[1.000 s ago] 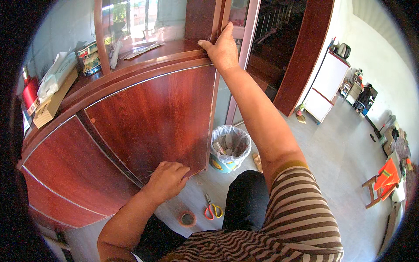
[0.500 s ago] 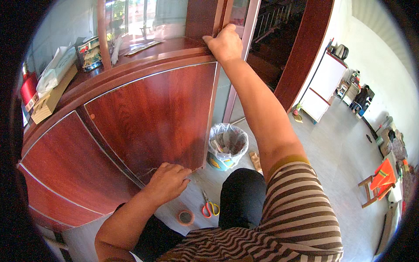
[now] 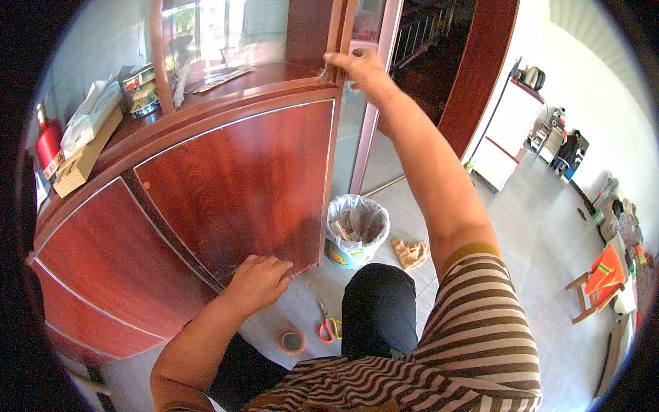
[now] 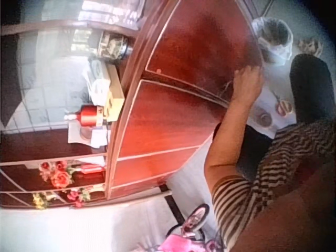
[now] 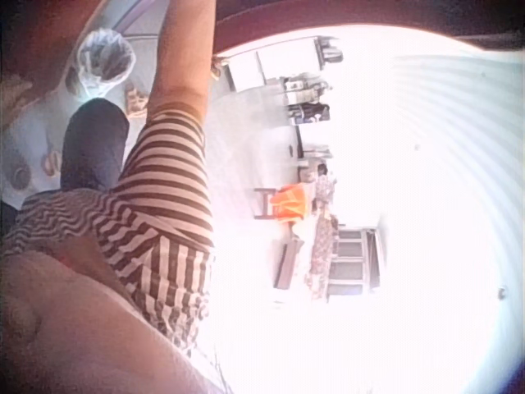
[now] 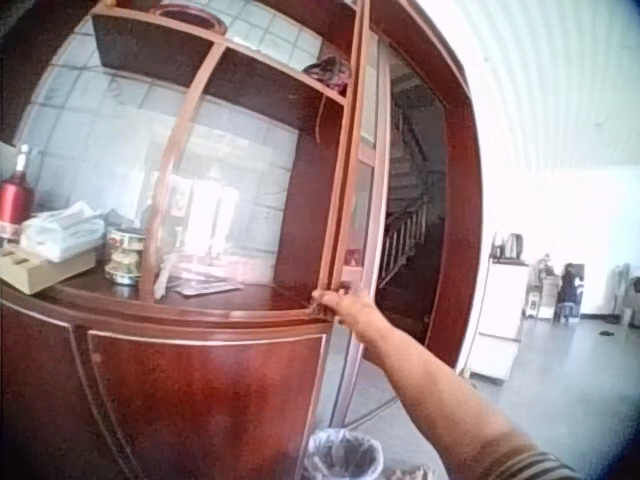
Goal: The person retrieves a roll of tape and scissors, then sits on a stool to repair a wooden cabinet. They cut a piece of tape and apply it to the cabinet door, smoothing it down and trimming the excess with scissors.
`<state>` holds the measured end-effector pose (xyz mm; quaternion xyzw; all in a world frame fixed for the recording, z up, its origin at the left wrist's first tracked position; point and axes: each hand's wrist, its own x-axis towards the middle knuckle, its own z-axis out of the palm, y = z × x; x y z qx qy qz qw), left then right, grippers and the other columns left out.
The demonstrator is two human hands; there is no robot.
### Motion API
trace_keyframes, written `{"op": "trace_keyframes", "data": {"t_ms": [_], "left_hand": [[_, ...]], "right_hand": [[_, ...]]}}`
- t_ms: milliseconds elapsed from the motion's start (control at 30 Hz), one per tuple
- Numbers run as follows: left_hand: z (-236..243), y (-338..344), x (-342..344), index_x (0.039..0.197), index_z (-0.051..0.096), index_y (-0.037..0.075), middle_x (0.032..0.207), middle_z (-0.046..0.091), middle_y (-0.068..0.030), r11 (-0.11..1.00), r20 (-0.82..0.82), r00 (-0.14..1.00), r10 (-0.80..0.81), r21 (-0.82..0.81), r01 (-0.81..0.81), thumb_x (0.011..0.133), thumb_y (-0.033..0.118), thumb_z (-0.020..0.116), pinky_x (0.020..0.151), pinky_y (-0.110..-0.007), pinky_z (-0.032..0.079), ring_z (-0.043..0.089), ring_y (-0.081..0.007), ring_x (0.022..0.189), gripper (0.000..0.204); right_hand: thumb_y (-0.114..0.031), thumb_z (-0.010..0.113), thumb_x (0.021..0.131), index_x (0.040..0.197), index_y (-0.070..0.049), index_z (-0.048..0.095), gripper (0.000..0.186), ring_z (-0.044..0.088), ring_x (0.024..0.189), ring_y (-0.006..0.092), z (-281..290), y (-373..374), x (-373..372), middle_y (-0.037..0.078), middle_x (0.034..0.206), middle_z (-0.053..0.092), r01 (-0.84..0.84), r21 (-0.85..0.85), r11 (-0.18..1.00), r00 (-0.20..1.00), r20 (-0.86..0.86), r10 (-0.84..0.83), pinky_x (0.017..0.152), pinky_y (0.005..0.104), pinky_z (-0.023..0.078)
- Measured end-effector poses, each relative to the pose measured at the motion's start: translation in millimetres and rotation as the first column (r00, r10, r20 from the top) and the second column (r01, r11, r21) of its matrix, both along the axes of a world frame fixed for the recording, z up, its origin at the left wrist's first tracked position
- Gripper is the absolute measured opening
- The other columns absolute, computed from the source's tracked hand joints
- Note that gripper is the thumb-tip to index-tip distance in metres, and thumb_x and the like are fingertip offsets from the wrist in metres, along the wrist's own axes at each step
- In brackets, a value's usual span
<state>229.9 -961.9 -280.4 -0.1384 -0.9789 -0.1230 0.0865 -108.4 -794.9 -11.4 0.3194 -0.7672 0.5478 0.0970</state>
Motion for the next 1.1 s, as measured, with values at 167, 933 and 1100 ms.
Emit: {"op": "trace_keyframes", "data": {"t_ms": [167, 933, 1100], "left_hand": [[-9.2, 8.3, -12.6, 0.124, 0.071, 0.006, 0.111, 0.074, -0.0168, 0.999, 0.022, 0.999, -0.036, -0.015, 0.037, 0.096, 0.028, 0.067, 0.095, -0.05, 0.052, 0.07, -0.0345, 0.107, 0.036], [-8.0, -0.3, -1.0, 0.123, 0.071, 0.008, 0.107, 0.074, -0.0162, 0.997, -0.044, 0.998, 0.054, -0.043, -0.056, 0.097, 0.03, 0.066, 0.092, -0.051, 0.054, 0.072, -0.0358, 0.101, 0.035], [-2.6, -4.3, 4.8, 0.126, 0.071, 0.009, 0.111, 0.074, -0.0168, 0.996, 0.012, 0.997, 0.081, -0.044, -0.081, 0.097, 0.032, 0.066, 0.094, -0.051, 0.054, 0.071, -0.0359, 0.104, 0.038]], "right_hand": [[-0.04, 0.09, 0.073, 0.12, 0.009, 0.069, 0.071, 0.072, 0.111, 0.036, -17.0, -20.0, -14.1, 0.027, 0.117, 0.074, 0.257, 0.01, 0.966, 0.946, -0.206, -0.25, 0.098, 0.0407, 0.055], [-0.08, 0.06, 0.092, 0.154, 0.01, 0.042, 0.111, 0.07, 0.111, 0.0299, 17.5, 29.6, -0.2, 0.027, 0.129, 0.065, 0.102, 0.003, 0.995, 0.993, -0.058, -0.102, 0.089, 0.0439, 0.06], [-0.037, 0.082, 0.094, 0.13, 0.003, 0.07, 0.055, 0.075, 0.094, 0.0221, 3.0, 8.9, -2.9, 0.014, 0.103, 0.078, 0.245, 0.182, 0.952, 0.899, -0.41, -0.153, 0.088, 0.0347, 0.058]]}}
